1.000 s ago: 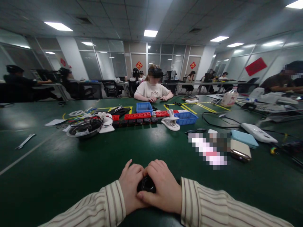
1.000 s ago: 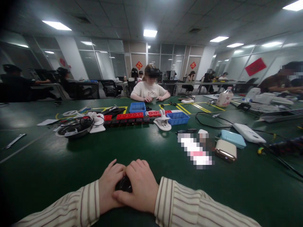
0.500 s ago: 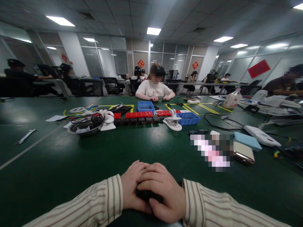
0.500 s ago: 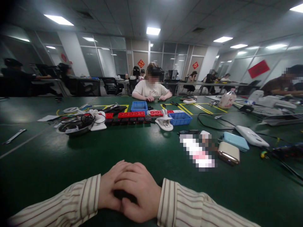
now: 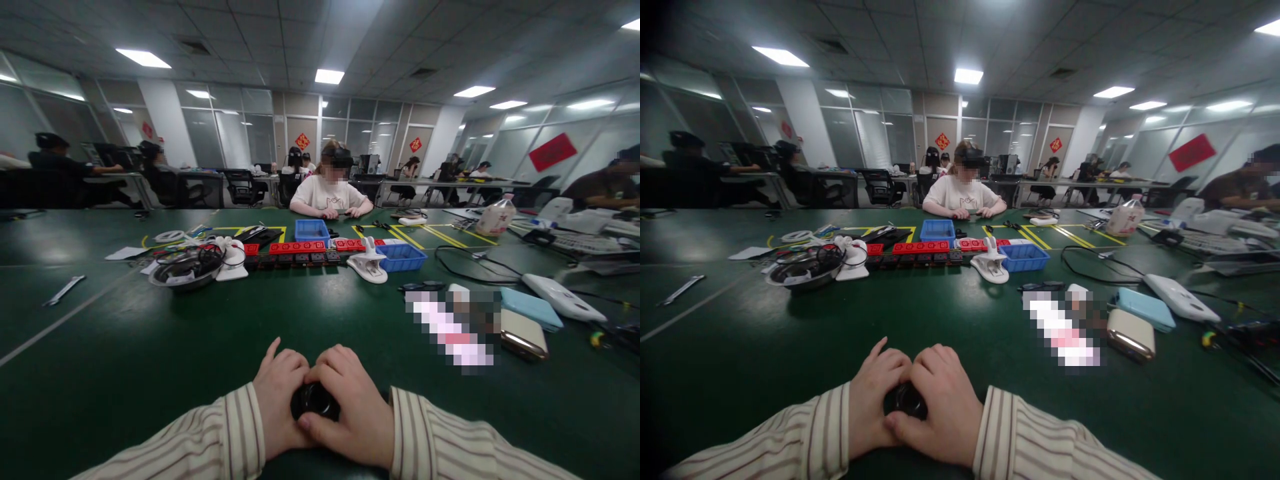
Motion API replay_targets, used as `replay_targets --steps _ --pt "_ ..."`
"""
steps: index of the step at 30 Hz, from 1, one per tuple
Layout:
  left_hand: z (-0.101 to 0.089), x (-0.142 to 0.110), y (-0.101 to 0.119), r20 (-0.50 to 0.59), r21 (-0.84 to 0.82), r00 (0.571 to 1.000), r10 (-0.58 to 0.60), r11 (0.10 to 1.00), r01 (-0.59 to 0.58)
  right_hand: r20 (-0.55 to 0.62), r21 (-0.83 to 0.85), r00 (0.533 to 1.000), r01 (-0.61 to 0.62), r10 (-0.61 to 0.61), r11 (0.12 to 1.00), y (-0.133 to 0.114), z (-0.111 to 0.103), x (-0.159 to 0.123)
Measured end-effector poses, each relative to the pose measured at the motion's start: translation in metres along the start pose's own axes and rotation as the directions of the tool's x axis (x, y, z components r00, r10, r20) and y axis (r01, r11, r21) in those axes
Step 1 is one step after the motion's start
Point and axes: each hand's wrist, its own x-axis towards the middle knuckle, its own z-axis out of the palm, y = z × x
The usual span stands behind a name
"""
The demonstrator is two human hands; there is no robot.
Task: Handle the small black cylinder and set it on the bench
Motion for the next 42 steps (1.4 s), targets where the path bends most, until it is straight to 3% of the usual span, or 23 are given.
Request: replay_targets --steps 7,12,15,20,24,28,35,38,42 --pt "-0.003 0.008 -0.011 0.16 -0.154 0.968 0.194 0.973 -0.17 0.01 0.119 0.958 0.284 -0.287 0.951 -0.003 -0.006 0.001" --pt "-0.007 0.007 -0.007 0.102 -0.136 0.979 0.175 0.978 -0.161 0.003 0.117 0.922 0.385 -0.388 0.915 -0.009 -0.011 0.001" --pt "-0.008 0.003 0.001 0.036 -0.041 0.99 0.136 0.99 -0.134 -0.069 0.1 0.943 0.332 -0.327 0.938 -0.009 -0.011 0.0" --pt "-0.003 -0.006 0.012 -0.119 0.073 0.993 0.019 0.997 -0.011 -0.157 0.08 0.987 0.05 -0.037 0.996 -0.002 -0.003 -0.003" --pt "0.002 -0.009 0.014 -0.071 0.097 0.997 -0.029 0.995 0.036 -0.127 0.035 0.99 -0.064 0.068 0.997 0.0 0.002 -0.003" --pt "0.001 -0.006 0.009 -0.02 0.068 1.0 -0.021 0.997 0.022 -0.042 -0.005 0.996 -0.075 0.074 0.997 -0.001 0.002 -0.001" --pt "-0.005 0.004 -0.004 0.116 -0.039 0.985 0.128 0.992 -0.124 -0.018 0.075 0.994 0.113 -0.112 0.991 -0.001 -0.003 0.0" --pt "-0.007 0.007 -0.008 0.157 -0.06 0.97 0.188 0.982 -0.181 -0.009 0.12 0.968 0.249 -0.25 0.961 -0.001 -0.005 0.0" --pt "-0.009 0.008 -0.01 0.133 -0.062 0.969 0.207 0.978 -0.201 0.022 0.149 0.928 0.366 -0.373 0.919 -0.005 -0.01 0.002"
